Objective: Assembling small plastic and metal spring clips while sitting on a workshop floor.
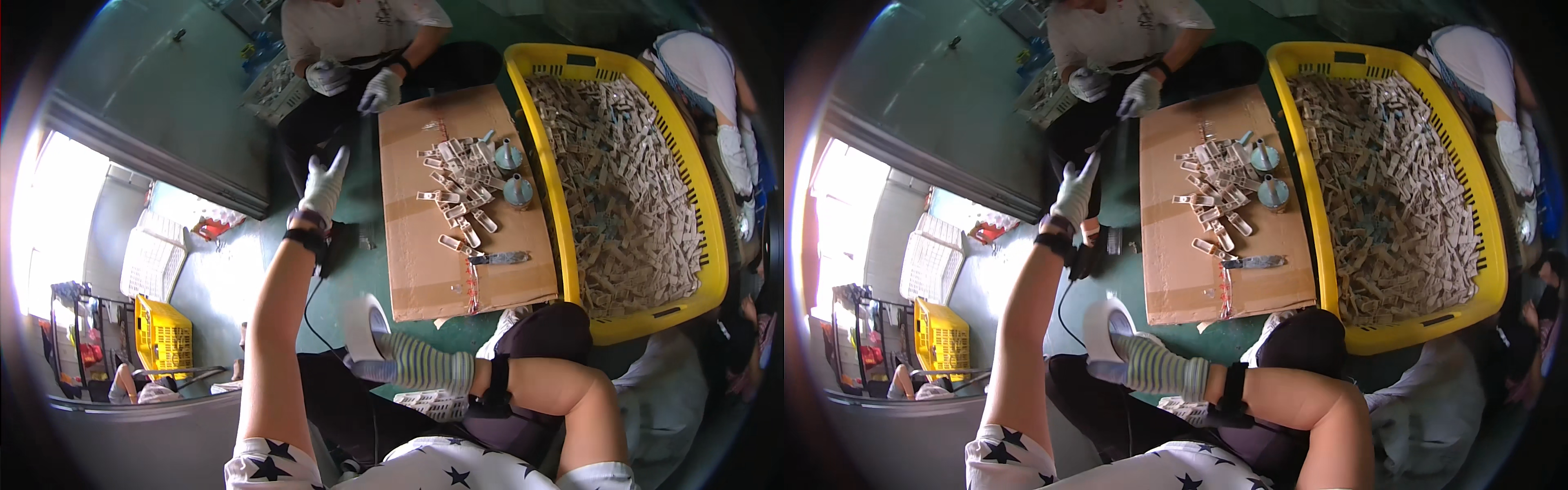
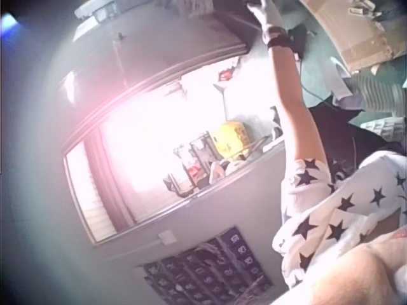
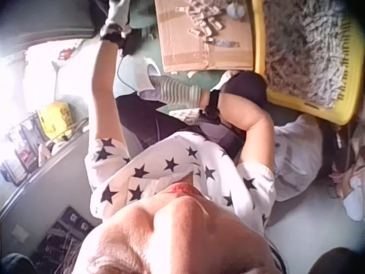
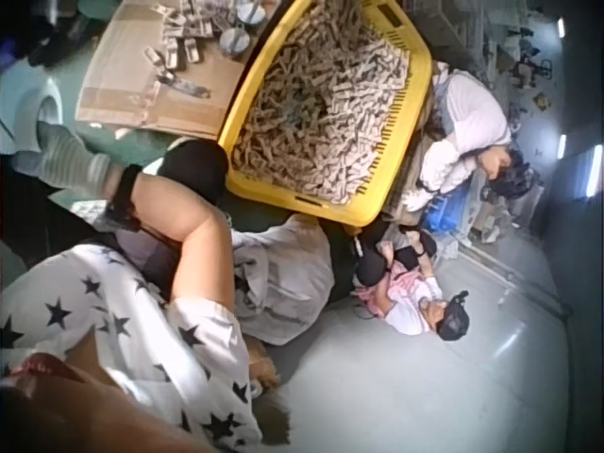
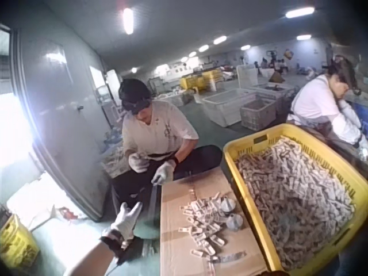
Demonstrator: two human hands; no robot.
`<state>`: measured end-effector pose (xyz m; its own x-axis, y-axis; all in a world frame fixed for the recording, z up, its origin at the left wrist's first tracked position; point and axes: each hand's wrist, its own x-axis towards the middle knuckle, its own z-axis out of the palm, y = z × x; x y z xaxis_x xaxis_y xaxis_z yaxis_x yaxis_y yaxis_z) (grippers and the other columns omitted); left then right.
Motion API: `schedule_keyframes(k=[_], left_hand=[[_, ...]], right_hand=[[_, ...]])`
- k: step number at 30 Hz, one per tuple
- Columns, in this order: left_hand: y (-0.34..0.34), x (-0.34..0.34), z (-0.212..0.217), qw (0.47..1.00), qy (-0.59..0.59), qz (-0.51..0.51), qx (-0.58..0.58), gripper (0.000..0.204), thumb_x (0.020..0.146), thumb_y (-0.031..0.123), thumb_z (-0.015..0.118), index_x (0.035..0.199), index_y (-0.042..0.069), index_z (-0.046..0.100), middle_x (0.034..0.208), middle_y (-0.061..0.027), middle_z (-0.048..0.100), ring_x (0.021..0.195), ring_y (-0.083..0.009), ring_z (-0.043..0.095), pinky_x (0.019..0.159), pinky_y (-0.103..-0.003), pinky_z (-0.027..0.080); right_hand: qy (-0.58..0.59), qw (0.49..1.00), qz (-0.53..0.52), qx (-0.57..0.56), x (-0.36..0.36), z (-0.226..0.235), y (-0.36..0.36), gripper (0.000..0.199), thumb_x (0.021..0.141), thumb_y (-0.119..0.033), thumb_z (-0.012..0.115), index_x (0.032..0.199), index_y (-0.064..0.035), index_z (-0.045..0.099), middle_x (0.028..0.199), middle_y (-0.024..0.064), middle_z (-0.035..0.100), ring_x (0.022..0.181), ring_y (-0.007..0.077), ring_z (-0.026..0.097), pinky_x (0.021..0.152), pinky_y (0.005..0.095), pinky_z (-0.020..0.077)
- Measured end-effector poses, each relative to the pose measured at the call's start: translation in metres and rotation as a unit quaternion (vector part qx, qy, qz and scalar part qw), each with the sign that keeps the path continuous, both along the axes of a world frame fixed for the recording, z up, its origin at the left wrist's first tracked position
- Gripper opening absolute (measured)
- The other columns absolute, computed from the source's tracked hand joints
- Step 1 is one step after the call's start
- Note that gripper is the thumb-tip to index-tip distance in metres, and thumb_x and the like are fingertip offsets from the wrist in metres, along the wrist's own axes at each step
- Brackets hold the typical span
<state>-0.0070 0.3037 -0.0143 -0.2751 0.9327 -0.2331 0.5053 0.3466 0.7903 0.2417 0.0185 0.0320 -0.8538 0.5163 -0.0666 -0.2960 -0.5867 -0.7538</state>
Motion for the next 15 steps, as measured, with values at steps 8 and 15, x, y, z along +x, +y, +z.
schedule_keyframes(k=[8, 15], left_hand=[[-0.252, -0.014, -0.024, 0.951, -0.283, -0.092, -0.086, 0.071, 0.088, 0.004, 0.063, 0.149, 0.020, 0.030, 0.127, -0.0077, 0.050, 0.108, -0.0156, 0.051, 0.087, -0.029, 0.046], [-0.328, 0.005, -0.092, 0.946, -0.177, -0.270, -0.021, 0.085, 0.073, -0.025, 0.044, 0.146, 0.017, 0.040, 0.128, -0.0086, 0.055, 0.114, -0.0193, 0.052, 0.097, -0.030, 0.043]], right_hand=[[-0.149, 0.986, -0.028, -0.063, -0.026, -0.063, -0.051, 0.054, 0.089, -0.029, 0.067, 0.130, -0.0013, 0.046, 0.120, 0.0077, 0.055, 0.102, 0.0180, 0.054, 0.085, 0.0289, 0.0467], [-0.193, 0.970, -0.069, -0.130, -0.039, -0.142, -0.056, 0.036, 0.091, -0.025, 0.064, 0.122, -0.0064, 0.057, 0.103, 0.0011, 0.063, 0.087, 0.0121, 0.058, 0.082, 0.0277, 0.0481]])
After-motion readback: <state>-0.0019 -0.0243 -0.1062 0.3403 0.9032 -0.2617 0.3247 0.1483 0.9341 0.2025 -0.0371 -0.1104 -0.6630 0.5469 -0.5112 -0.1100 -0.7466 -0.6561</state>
